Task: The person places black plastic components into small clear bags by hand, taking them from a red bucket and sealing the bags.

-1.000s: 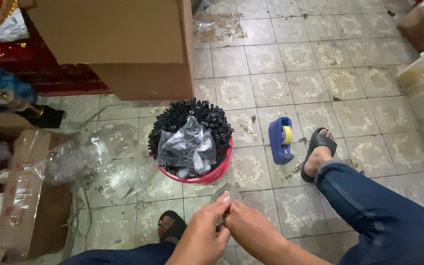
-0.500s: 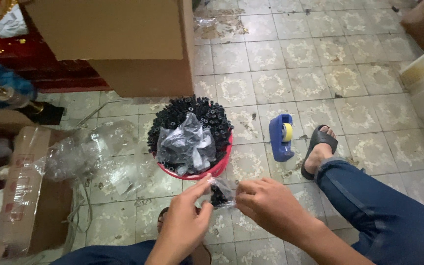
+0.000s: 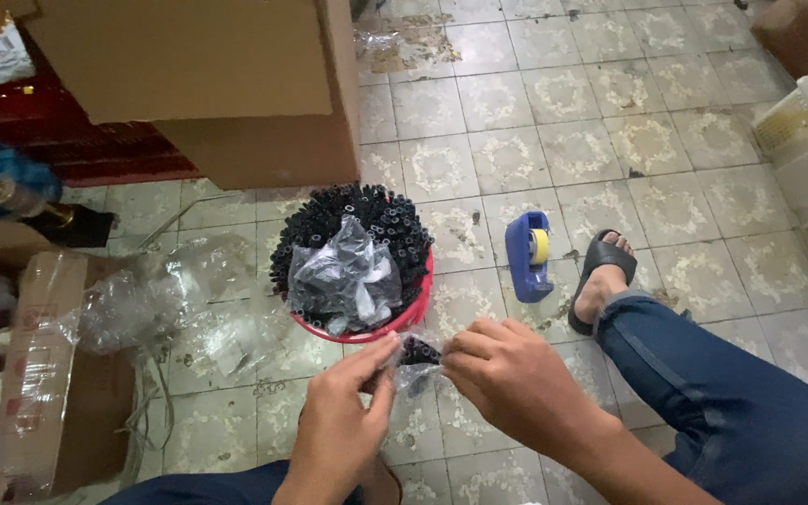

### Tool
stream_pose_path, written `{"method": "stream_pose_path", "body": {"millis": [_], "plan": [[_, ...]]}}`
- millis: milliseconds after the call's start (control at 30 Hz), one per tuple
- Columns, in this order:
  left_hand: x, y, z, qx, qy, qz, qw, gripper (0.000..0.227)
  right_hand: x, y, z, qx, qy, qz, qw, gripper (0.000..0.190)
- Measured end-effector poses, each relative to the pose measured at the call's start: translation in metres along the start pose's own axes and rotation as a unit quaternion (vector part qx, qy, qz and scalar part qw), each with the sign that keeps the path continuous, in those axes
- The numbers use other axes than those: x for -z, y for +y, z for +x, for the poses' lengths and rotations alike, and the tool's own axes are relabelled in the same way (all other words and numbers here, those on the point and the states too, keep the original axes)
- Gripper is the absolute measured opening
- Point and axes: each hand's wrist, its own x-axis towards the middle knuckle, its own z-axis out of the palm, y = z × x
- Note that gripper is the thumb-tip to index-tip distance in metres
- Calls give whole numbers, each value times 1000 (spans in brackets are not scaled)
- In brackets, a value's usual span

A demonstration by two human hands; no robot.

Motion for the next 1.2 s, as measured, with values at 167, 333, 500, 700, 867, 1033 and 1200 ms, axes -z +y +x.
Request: {"method": "stream_pose_path", "body": {"millis": [167, 333, 500, 700, 867, 1033, 1200], "plan": [[-7, -10, -1, 7, 14, 8, 1000, 40, -11, 11, -8, -29, -36, 7, 999, 6], [-4, 3, -5, -1, 42, -33, 999, 39, 9, 0, -1, -15, 17, 5, 1000, 12], [-20, -23, -12, 1, -43, 33, 999, 45, -10, 10, -10, -64, -82, 23, 994, 3], [-6, -1, -8, 86, -29, 12, 996, 43, -2, 9, -5, -50, -61, -1, 997, 5], [-4, 8, -7, 2, 43, -6, 999, 44, 16, -2, 1, -33, 9, 48, 998, 5], [-6, 1, 1, -38, 40, 1, 998, 33, -3, 10, -5, -39, -51, 23, 998, 4], [7, 17, 6, 138, 56, -122, 981, 35, 14, -1, 2, -57, 74, 146, 985, 7]]}}
